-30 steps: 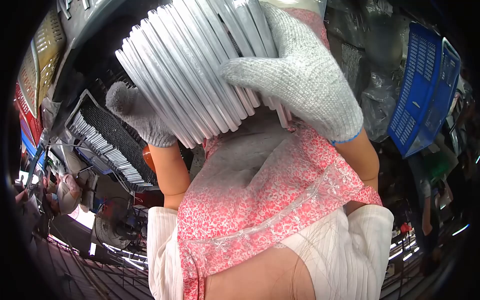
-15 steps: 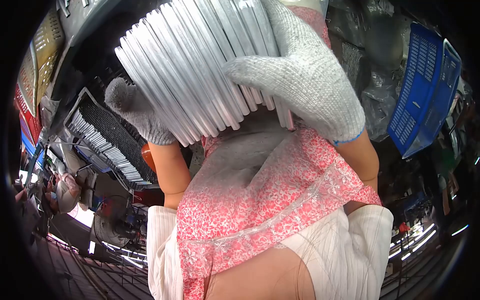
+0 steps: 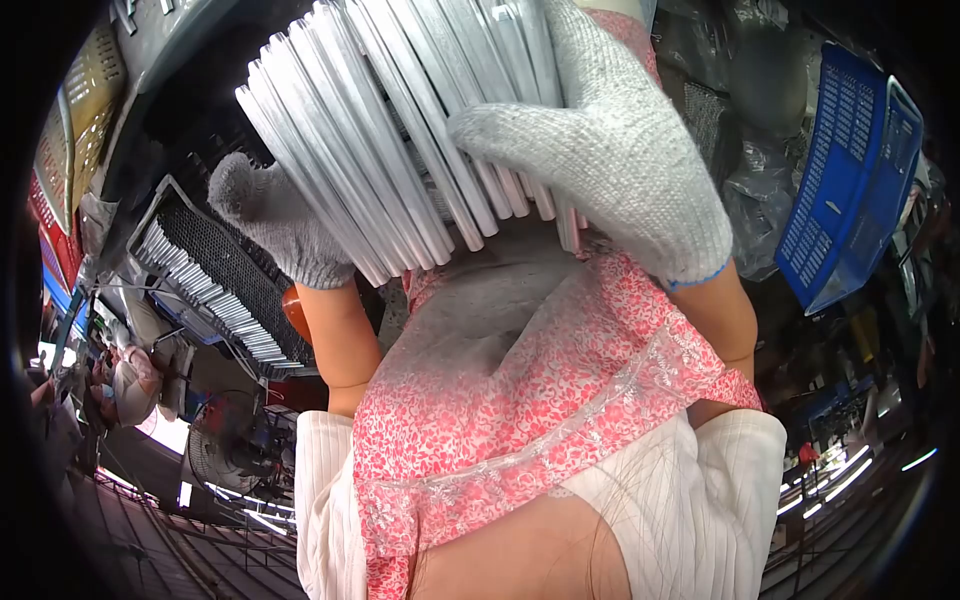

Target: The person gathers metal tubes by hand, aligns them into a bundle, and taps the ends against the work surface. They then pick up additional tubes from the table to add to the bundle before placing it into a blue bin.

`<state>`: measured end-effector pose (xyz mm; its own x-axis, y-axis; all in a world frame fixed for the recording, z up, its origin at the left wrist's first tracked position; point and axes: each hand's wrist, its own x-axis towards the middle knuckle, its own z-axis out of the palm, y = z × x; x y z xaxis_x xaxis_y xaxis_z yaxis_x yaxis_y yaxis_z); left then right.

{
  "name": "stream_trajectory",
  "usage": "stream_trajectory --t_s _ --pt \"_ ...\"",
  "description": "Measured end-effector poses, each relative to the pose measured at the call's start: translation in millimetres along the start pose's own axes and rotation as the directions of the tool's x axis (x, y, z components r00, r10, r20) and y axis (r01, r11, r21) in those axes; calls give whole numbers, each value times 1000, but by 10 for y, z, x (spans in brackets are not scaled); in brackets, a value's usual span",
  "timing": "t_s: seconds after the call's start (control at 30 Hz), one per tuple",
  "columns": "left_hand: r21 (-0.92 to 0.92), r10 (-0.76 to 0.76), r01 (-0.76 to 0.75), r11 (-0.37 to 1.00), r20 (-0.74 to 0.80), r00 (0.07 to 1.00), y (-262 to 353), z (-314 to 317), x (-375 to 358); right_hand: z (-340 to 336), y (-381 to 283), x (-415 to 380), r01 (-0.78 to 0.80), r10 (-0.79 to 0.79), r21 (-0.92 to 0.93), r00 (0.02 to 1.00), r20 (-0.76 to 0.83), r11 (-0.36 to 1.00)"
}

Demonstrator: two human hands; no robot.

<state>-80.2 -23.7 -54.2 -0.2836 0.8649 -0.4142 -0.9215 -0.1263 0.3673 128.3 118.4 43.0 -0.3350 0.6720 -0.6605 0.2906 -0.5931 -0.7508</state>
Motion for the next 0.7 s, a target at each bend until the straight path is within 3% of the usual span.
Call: stream_trajectory --t_s 0.13,0.17,0.2,0.27,0.3,0.5,0.6,0.7 --pt "469 200 -151 870 -55 978 -6 -51 5 133 34 -28 144 -142 45 989 -49 989" --pt "574 251 -176 800 -53 967 -8 -56 6 169 48 -28 151 -153 -28 984 -91 988" --pt "621 282 -202 758 -31 959 -14 -54 6 187 54 -28 154 -166 -100 977 -131 983" --pt "655 316 -245 715 10 949 -10 -52 9 83 86 26 129 -130 -28 989 -74 991" --pt "666 329 -262 698 27 944 -13 -67 20 43 97 44 97 -97 41 995 -17 994" --pt "641 352 -321 697 84 932 -22 -32 11 52 71 11 136 -134 21 989 -61 991" --pt "537 275 -281 796 93 957 -28 135 -20 70 50 -1 70 -70 2 996 -58 998" --pt "264 116 -100 959 -44 992 11 251 -25 81 49 12 36 -34 33 998 -45 999"
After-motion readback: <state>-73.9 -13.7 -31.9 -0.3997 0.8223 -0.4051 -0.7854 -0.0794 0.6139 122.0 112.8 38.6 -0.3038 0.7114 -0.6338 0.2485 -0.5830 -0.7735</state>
